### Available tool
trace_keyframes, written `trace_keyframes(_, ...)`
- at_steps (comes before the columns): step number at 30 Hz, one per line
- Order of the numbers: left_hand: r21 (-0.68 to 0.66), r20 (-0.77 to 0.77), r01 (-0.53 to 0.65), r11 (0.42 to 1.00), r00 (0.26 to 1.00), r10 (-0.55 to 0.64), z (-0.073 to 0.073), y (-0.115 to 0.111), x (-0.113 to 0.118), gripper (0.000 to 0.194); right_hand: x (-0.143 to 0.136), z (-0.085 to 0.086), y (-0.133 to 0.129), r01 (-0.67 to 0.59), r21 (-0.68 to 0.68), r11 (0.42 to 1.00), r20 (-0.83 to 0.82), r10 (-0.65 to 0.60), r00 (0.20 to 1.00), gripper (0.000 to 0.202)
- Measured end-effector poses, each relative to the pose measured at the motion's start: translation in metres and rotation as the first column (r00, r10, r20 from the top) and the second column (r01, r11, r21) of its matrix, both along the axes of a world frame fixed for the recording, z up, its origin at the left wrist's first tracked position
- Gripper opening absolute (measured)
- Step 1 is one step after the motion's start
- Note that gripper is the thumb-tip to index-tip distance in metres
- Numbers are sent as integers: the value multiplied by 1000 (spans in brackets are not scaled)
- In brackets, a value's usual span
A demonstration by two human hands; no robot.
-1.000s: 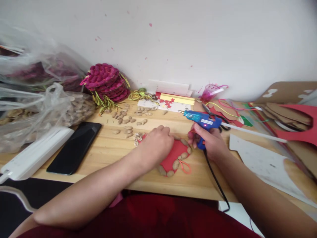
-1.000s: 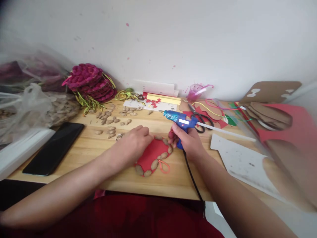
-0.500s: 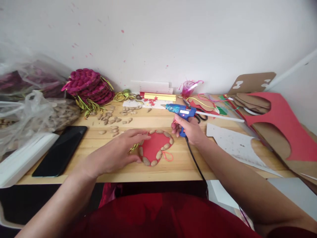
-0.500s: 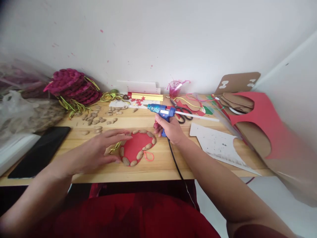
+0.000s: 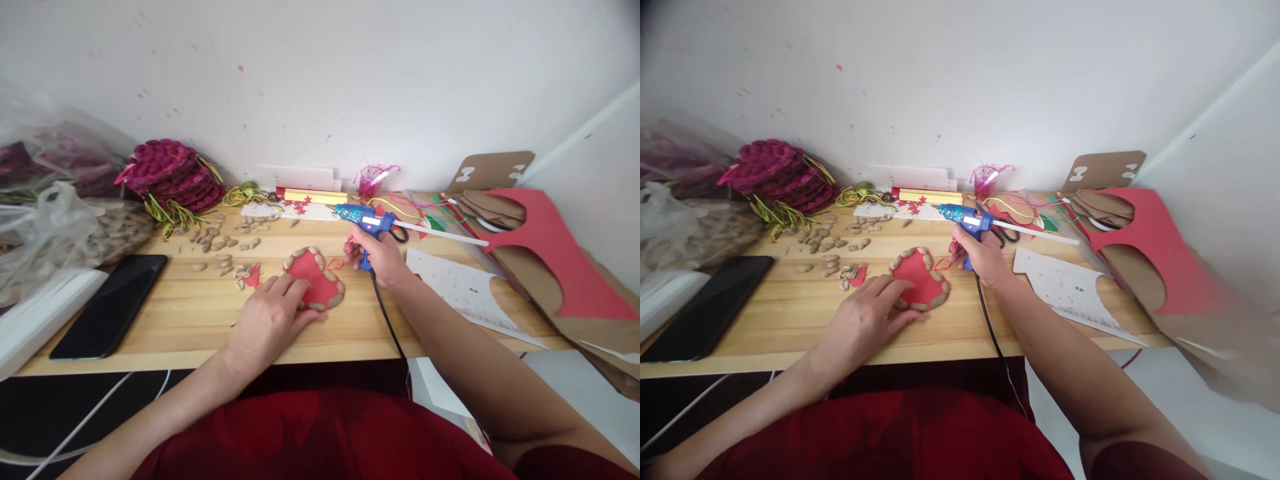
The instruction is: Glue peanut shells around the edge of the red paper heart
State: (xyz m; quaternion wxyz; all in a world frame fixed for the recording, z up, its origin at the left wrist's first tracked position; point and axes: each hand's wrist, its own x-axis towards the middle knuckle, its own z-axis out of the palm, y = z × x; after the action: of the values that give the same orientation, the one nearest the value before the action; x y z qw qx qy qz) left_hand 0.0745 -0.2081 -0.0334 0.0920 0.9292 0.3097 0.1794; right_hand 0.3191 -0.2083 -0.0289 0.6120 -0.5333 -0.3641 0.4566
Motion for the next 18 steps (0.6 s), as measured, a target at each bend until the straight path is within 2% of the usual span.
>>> trace_keyframes(2, -129, 94, 52, 990, 995, -40, 1, -6, 5, 27, 0, 0, 0, -9, 1, 1000, 4, 9, 1000, 53)
trace_keyframes(4, -293, 209, 147, 945, 974, -87, 4, -11, 7, 27, 0, 0, -1, -26, 0, 1000, 5, 26, 1000, 53)
trace_keyframes(6, -374, 281, 235, 897, 951, -132, 8, -15, 7, 24, 0, -1, -1, -42, -7, 999, 2, 42, 999, 53)
trace_keyframes(8, -338, 289, 261, 904, 943, -165, 8, -17, 5, 19, 0, -2, -2, -50, -16, 999, 12, 51, 999, 54)
trace_keyframes(10, -242, 270, 231, 942, 949, -163, 6, -16, 1, 18, 1, -3, -2, -31, -29, 999, 65, 32, 997, 55)
trace_keyframes(14, -117, 269, 131, 984, 958, -96, -4, -9, -10, 24, 5, -5, -2, 68, -48, 997, 278, -52, 959, 55)
trace_keyframes(18, -88, 171, 38, 995, 985, -22, -7, -6, -23, 27, 6, -4, -4, 64, -54, 996, 401, -37, 915, 52)
